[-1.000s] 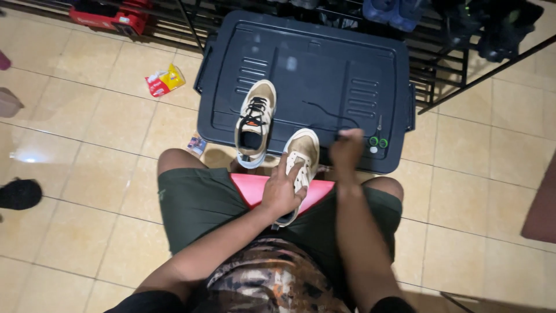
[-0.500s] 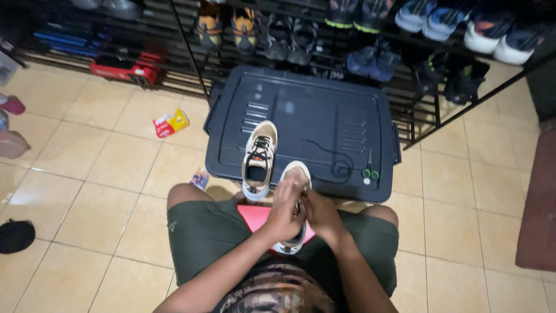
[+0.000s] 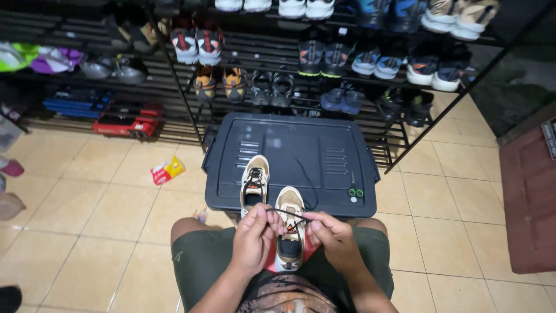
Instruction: The person selects a pair of shoes from a multi-tiered rack, places them on a plastic bin, and ties the laces.
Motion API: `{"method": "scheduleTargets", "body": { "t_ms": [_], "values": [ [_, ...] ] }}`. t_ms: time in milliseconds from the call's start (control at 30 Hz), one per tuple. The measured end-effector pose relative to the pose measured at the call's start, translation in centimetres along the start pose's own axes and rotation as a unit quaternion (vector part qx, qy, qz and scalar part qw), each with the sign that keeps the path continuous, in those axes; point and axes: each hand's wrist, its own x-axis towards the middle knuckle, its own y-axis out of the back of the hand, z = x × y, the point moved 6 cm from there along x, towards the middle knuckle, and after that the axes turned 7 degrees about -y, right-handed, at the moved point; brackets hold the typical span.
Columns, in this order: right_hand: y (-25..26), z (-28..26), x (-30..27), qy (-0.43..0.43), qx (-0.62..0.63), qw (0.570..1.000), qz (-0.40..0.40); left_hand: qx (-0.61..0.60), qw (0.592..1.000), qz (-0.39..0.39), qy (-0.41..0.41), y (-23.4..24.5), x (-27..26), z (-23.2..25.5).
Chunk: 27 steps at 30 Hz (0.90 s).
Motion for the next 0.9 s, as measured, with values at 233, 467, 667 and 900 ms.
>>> {"method": "scheduleTargets", "body": {
  "t_ms": [233,467,667,900],
  "values": [
    [0.1,-0.9,-0.7,-0.001,0.012,0.994,0.107,0.314,0.945,-0.072,0.051,-1.7,-1.4,0.9],
    [-5.8,-2.3,-0.7,0.103,0.234,0.960,-0.115,-0.012,0.997,-0.016,-0.080,-6.5,-1.3,4.2],
    [-4.6,-0.5,-2.3,0.027,0.143,0.980,-0.139,0.109,0.986,-0.015,-0.124,-3.3,-1.8,5.8],
    [-5.5,-10.4,-7.6,0.289,-0.170,0.920,-0.200,0.244,0.944,-0.220,0.039,-3.8,-1.3,5.9]
  ]
}}
